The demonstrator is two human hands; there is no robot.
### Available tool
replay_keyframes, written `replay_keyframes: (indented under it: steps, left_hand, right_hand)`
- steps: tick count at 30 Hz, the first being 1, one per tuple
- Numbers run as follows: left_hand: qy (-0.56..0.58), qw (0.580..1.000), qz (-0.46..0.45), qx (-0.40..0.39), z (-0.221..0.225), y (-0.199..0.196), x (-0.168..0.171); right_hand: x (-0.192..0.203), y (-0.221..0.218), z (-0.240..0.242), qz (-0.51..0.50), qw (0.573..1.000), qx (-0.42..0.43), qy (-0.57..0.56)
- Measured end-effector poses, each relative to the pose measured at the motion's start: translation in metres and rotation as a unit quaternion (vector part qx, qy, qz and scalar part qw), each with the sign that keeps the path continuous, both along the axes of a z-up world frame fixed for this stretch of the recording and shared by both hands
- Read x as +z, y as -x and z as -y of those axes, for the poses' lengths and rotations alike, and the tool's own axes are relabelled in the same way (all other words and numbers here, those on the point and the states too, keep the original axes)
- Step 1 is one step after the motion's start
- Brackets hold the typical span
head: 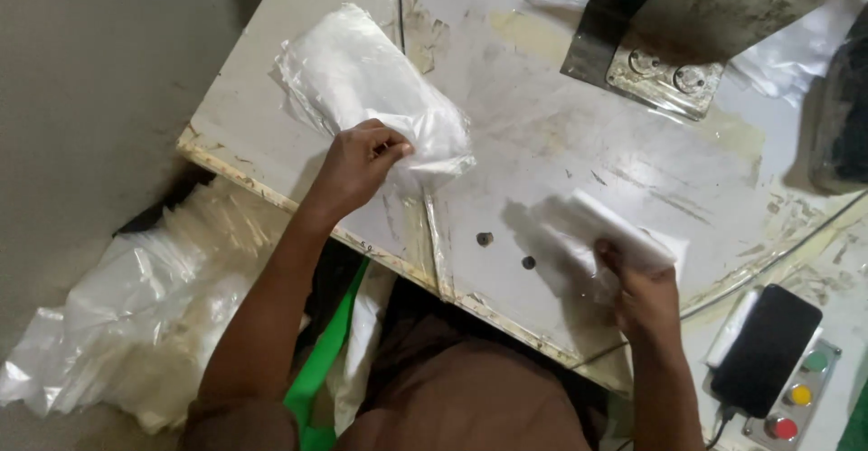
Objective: Folding and packing small plastic bags into a larger bag at a packaging workstation
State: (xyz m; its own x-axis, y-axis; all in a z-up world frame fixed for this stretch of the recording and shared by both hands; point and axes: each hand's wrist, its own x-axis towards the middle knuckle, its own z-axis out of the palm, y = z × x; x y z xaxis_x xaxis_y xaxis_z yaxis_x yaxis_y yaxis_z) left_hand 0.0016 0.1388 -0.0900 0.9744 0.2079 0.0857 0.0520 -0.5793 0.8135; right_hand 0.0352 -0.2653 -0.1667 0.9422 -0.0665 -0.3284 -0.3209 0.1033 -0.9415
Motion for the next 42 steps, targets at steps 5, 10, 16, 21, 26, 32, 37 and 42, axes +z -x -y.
replay_keyframes:
  steps: [5, 10, 16, 21, 26, 32, 37, 42]
  left_hand:
    - [0.192, 0.98, -0.018, -0.049, 0.066, 0.012, 0.024]
    - [0.326, 0.914, -0.062, -0.232, 0.146, 0.041, -0.035]
    - [0.867, 0.491, -0.074, -0.034, 0.206, 0.042, -0.019]
    - [0.683, 0.716, 0.08, -0.121, 0.205, 0.029, 0.013]
    - [0.265, 0.935, 0.182, -0.151, 0.207, 0.034, 0.046]
    - [-0.011, 0.955, 0.276, -0.11, 0.203, 0.011, 0.022]
    - [-0.161, 0.862, 0.423, -0.227, 0.213, 0.026, -0.014]
    - [-0.043, 0.852, 0.339, -0.397, 0.224, 0.043, 0.018]
  right_hand:
    - [0.096, 0.012, -0.044, -0.047, 0.994, 0.082, -0.062]
    - [0.147, 0.029, -0.053, -0.17, 0.93, 0.324, 0.017]
    - [0.057, 0.036, -0.01, -0.09, 0.934, 0.047, -0.342]
    - [0.075, 0.061, -0.014, 0.387, 0.907, 0.087, 0.143]
    - [0.102, 0.039, -0.03, 0.279, 0.947, 0.063, 0.146]
    - [0.076, 0.052, -0.048, 0.247, 0.953, 0.105, 0.138]
    - [0.05, 0.049, -0.027, -0.131, 0.929, -0.096, -0.332]
    - [-0.03, 0.052, 0.047, 0.068, 0.836, 0.445, 0.313]
